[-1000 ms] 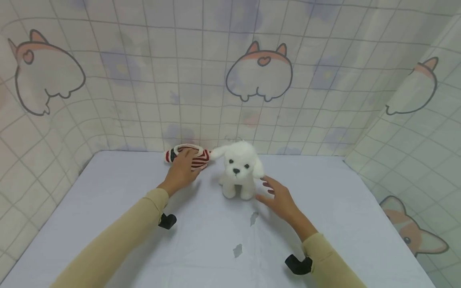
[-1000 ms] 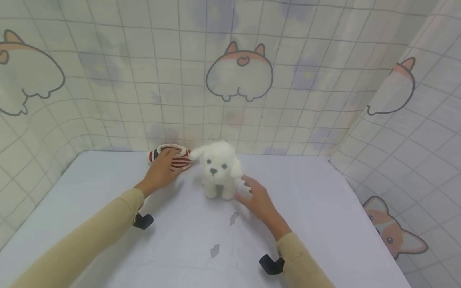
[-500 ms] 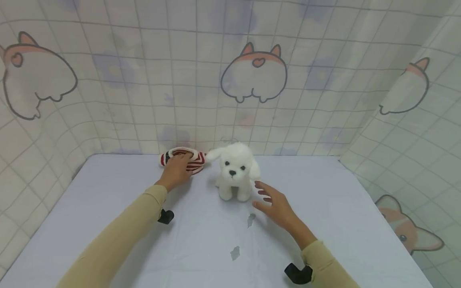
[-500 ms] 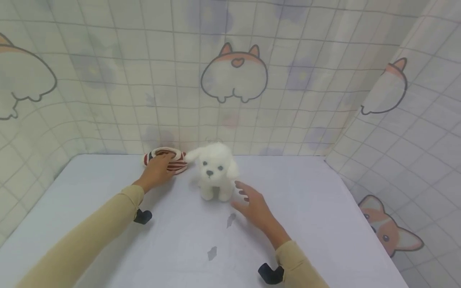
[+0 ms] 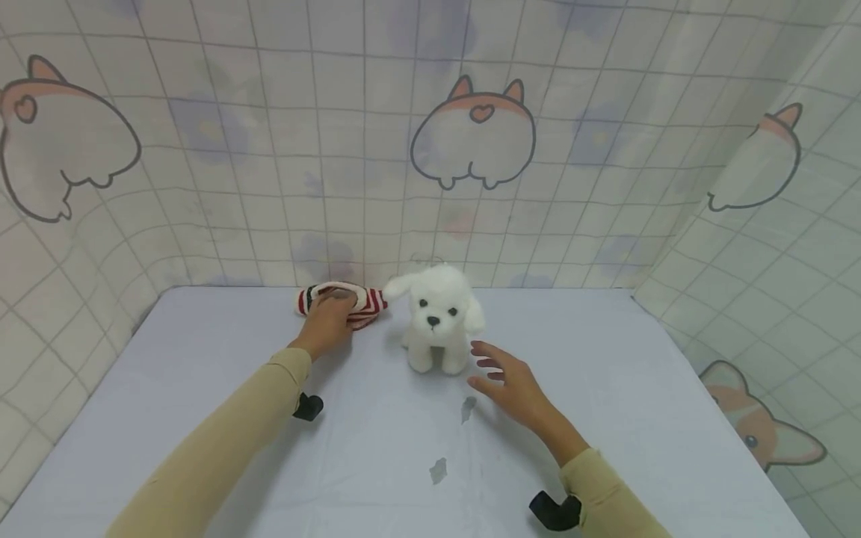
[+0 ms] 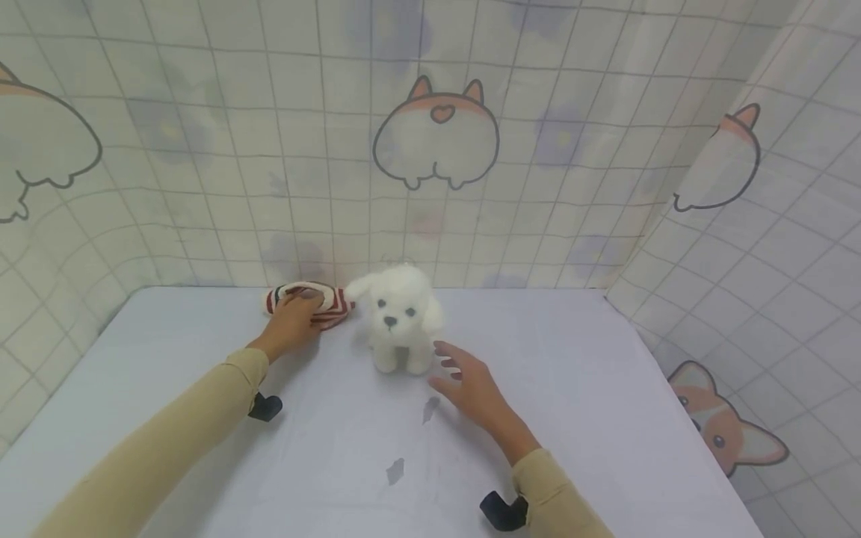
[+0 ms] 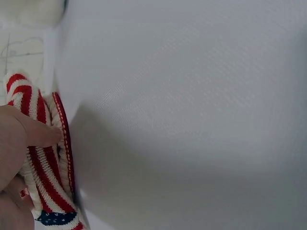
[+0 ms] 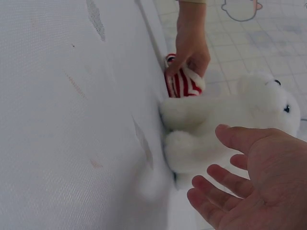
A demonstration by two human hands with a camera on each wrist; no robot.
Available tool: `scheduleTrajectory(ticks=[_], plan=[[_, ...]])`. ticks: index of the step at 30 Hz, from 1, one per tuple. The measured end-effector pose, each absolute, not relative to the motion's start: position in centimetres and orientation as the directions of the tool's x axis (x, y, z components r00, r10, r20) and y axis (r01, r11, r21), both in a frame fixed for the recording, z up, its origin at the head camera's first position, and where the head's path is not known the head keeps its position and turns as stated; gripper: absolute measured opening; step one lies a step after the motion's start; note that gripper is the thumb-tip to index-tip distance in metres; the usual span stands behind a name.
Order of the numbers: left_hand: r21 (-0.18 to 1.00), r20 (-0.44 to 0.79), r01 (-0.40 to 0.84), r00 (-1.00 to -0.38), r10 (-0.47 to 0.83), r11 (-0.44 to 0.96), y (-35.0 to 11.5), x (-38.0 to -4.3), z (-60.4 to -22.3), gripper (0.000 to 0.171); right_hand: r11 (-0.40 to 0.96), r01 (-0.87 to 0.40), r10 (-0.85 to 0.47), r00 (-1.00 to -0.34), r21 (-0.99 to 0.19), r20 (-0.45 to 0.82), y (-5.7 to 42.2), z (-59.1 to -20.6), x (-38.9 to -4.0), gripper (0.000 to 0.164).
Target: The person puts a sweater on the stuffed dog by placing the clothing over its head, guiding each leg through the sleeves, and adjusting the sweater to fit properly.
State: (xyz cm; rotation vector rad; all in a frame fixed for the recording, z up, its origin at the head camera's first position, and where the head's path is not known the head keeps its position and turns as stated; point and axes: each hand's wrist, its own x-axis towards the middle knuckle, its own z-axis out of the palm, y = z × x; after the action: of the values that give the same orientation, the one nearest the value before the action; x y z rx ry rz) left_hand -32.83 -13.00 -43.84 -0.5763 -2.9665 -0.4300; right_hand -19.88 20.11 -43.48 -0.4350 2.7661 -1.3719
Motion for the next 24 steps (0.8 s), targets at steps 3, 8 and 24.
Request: scheduleTrajectory(ticks=[3, 8, 24], plan=[[0.243, 0.158, 0.392, -0.918, 0.363, 0.887, -13.2, -32.6, -43.9, 0.043, 0.569, -0.249, -0.266, -0.958, -0.784, 0.111, 20.0, -43.6, -19.9, 0.060], [0.228, 0.174, 0.416, -0.907, 0.384, 0.880, -13.5, -31.6, -43.9, 0.032, 0.568, -0.254, -0.270, -0.956, -0.783, 0.115, 19.9, -43.7, -20.0, 0.060], [0.219, 0.156, 0.513, -0.858, 0.490, 0.830, -13.1, -27.0, -43.6, 0.019, 0.546, -0.252, -0.295, -0.950, -0.799, 0.098, 18.8, -43.7, -19.7, 0.056]])
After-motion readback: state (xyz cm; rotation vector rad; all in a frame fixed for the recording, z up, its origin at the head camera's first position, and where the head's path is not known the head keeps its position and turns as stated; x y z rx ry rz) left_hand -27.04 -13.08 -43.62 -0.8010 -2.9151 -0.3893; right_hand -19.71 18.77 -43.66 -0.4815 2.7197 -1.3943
